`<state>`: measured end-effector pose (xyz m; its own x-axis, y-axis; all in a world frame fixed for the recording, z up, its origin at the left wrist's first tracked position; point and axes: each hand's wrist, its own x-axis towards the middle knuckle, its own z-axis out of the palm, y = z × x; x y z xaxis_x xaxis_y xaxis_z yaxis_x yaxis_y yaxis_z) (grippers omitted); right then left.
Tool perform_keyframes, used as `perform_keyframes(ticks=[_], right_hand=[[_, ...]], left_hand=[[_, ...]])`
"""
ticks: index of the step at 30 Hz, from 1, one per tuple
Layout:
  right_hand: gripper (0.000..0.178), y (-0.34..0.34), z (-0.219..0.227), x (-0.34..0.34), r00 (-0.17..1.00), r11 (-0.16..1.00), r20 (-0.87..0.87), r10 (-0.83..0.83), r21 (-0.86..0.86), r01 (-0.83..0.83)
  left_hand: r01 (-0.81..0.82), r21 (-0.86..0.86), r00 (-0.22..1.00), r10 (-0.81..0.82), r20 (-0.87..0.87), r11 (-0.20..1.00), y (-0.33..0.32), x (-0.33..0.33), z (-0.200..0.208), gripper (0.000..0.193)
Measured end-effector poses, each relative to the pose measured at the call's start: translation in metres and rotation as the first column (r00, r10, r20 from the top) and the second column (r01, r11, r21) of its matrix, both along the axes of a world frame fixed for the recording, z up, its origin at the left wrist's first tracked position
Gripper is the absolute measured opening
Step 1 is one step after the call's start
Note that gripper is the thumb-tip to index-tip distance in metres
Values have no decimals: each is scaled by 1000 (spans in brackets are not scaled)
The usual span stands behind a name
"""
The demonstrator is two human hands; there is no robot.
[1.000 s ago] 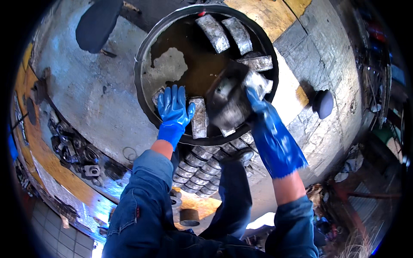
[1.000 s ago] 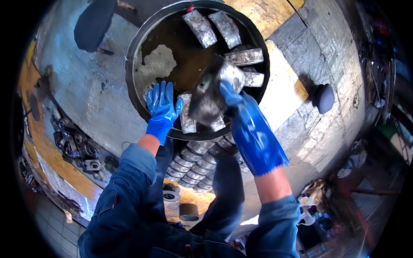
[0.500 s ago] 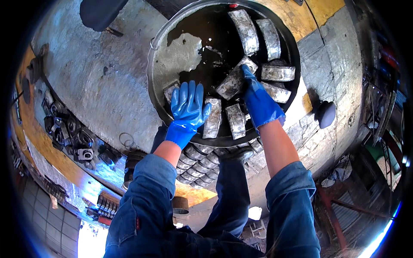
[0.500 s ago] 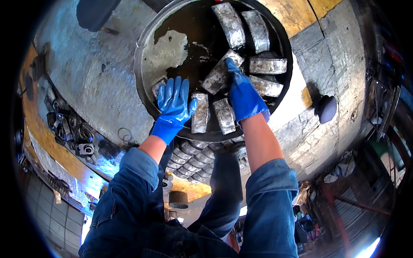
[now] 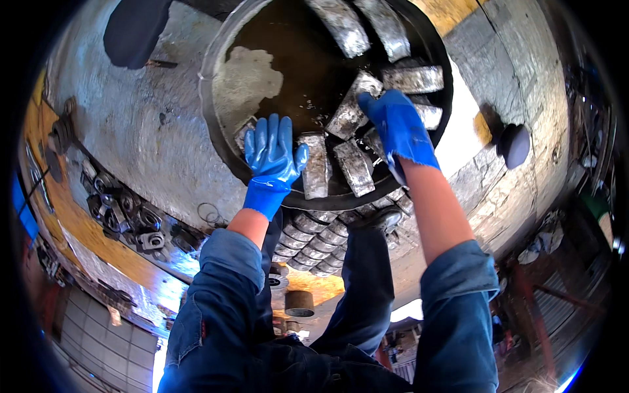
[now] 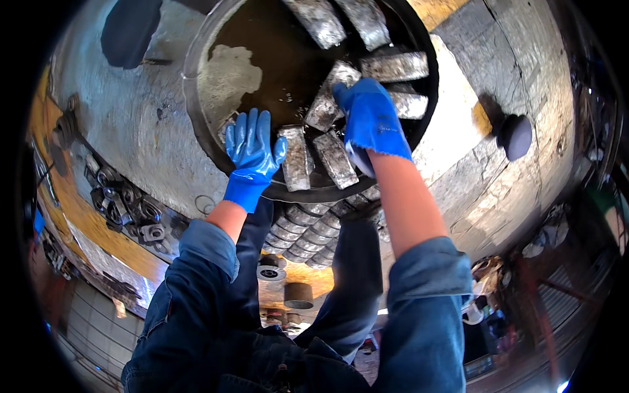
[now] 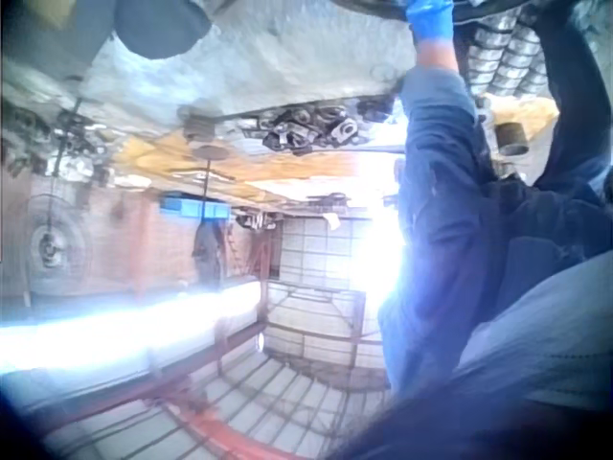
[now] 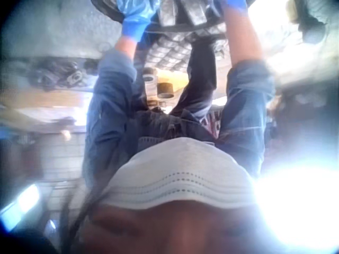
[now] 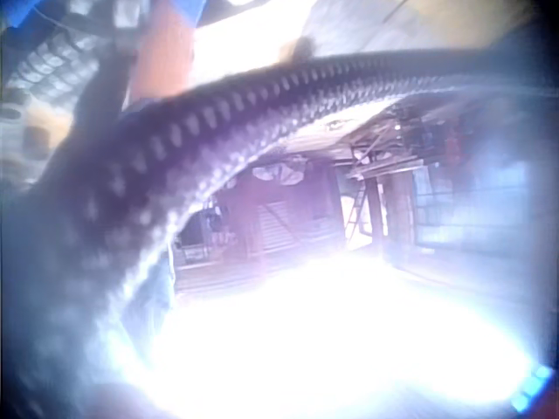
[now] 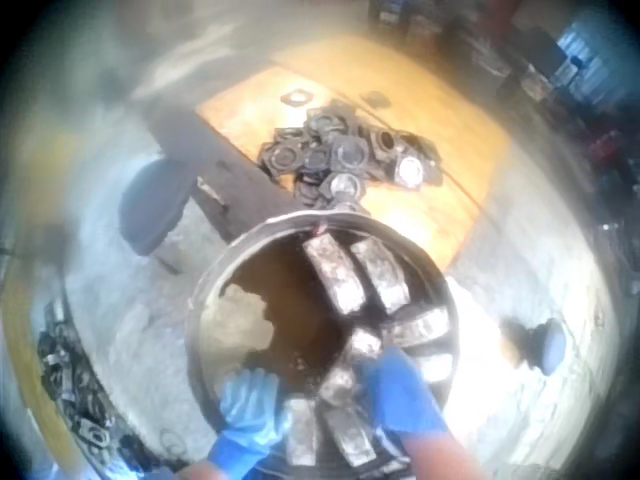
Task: The person cleans a metal part using a brush in a tub of liquid, wipes it with a cloth, and then places it into a stack on the floor before cleaning other metal parts one at a time.
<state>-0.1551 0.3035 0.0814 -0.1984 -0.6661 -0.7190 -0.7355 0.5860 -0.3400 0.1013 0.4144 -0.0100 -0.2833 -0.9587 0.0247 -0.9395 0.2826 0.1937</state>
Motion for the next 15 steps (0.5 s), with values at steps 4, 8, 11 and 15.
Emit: perform_keyframes(ticks=[4,8,11,15], right_hand=[[58,34,34,-66,990,992,-83,-115,39,119],[50,192,7,-198,879,880,-35,-476,-24,475],[53,347,-13,-279,786,813,-330,-524,82,576],[63,620,-56,-332,673,671,-591,-445,278,687]], left_hand=[[34,-29,995,-31,91,999,2,1,-7,63],[155,-195,984,-134,113,969,-1,1,-3,56],[253,-200,965,-232,124,947,-8,-4,6,61],[315,-100,945,-302,122,944,-7,0,-18,61]])
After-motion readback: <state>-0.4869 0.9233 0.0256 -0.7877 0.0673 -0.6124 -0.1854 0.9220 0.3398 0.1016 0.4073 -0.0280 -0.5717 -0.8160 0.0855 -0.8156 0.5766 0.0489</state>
